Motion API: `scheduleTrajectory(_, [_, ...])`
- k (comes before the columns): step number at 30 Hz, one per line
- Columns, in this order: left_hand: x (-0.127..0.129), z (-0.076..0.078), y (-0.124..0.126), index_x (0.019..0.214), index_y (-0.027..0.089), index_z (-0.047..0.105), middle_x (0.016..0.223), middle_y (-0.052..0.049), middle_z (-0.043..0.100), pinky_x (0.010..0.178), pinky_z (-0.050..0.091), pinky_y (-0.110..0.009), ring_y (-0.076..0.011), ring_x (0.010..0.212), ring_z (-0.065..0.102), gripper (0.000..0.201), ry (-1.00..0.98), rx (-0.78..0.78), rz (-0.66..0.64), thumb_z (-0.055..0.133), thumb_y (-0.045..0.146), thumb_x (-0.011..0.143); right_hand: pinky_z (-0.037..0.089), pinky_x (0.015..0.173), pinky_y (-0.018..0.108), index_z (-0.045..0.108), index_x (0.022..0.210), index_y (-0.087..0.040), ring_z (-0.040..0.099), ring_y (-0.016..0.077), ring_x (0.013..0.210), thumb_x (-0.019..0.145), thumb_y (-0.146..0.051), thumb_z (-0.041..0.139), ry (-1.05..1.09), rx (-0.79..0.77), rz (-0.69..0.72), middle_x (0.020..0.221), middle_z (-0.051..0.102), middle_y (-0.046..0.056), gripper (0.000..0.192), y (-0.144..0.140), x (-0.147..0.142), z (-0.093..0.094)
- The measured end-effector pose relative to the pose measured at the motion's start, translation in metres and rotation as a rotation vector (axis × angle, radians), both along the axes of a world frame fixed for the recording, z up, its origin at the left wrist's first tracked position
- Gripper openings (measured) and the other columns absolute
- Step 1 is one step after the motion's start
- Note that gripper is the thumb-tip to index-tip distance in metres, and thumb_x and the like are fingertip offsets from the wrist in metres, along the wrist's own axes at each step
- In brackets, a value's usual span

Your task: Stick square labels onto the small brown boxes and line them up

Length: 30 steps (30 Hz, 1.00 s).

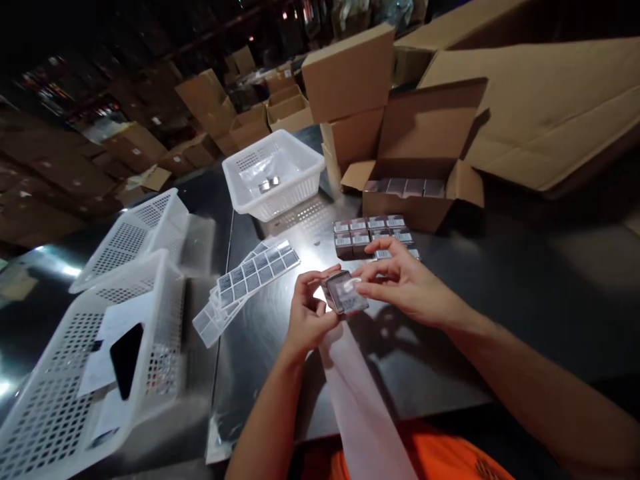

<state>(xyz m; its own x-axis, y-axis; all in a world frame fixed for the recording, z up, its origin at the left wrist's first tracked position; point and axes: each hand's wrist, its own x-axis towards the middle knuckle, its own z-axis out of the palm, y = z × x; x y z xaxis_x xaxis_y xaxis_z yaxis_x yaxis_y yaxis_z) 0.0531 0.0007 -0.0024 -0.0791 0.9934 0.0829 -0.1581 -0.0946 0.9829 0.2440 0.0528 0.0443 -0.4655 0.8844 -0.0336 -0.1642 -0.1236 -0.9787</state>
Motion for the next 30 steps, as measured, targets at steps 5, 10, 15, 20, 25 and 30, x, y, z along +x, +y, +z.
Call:
scheduleTrajectory(5, [0.0014,0.0006,-0.0029,0.098,0.024,0.052,0.126,-0.005,0.071,0.038,0.014,-0.015,0.0041,0.038,0.024,0.051,0.005,-0.004,-0.070,0.070,0.003,0.055,0.051,0.071,0.030,0.039,0.107,-0.026,0.067,0.0186,0.079,0.067,-0.038,0.087,-0.007,0.006,-0.008,0.075,0.066,-0.006,0.063,-0.0033,0.0005,-0.0013])
scheduleTrajectory(10, [0.0027,-0.0008,-0.0022,0.098,0.024,0.053,0.125,-0.005,0.072,0.036,0.015,-0.015,0.0039,0.037,0.024,0.050,0.034,0.018,-0.062,0.073,0.006,0.056,0.052,0.068,0.028,0.038,0.107,-0.026,0.066,0.0162,0.074,0.068,-0.033,0.085,-0.015,-0.019,-0.015,0.075,0.066,-0.007,0.061,-0.0045,0.0003,-0.0012])
scheduleTrajectory(15, [0.0037,0.0006,-0.0032,0.099,0.023,0.054,0.127,-0.006,0.071,0.036,0.016,-0.014,0.0051,0.037,0.024,0.048,0.071,0.025,-0.047,0.071,0.007,0.058,0.053,0.066,0.028,0.041,0.105,-0.026,0.067,0.0168,0.073,0.065,-0.039,0.089,-0.030,-0.025,-0.036,0.074,0.066,-0.006,0.064,-0.0048,-0.0005,0.0011])
scheduleTrajectory(20, [0.0044,0.0033,-0.0049,0.100,0.022,0.055,0.128,-0.008,0.070,0.037,0.015,-0.015,0.0047,0.039,0.024,0.046,0.084,-0.031,-0.029,0.073,0.012,0.059,0.055,0.066,0.029,0.041,0.103,-0.026,0.069,0.0195,0.076,0.061,-0.046,0.089,-0.064,-0.040,-0.065,0.071,0.065,-0.007,0.067,-0.0053,-0.0020,0.0015])
scheduleTrajectory(25, [0.0046,0.0027,-0.0056,0.100,0.024,0.056,0.128,-0.005,0.070,0.039,0.017,-0.016,0.0039,0.039,0.026,0.048,0.065,-0.033,-0.031,0.072,0.007,0.058,0.056,0.067,0.030,0.041,0.104,-0.026,0.070,0.0196,0.077,0.062,-0.043,0.088,-0.071,-0.042,-0.068,0.071,0.065,-0.007,0.066,-0.0052,-0.0027,0.0009])
scheduleTrajectory(30, [0.0060,0.0048,-0.0048,0.098,0.023,0.055,0.126,-0.005,0.071,0.038,0.016,-0.016,0.0034,0.039,0.026,0.047,0.058,-0.040,-0.023,0.072,0.008,0.057,0.057,0.066,0.029,0.041,0.104,-0.026,0.070,0.0200,0.076,0.063,-0.042,0.088,-0.060,-0.045,-0.069,0.070,0.065,-0.007,0.064,-0.0049,-0.0030,0.0010])
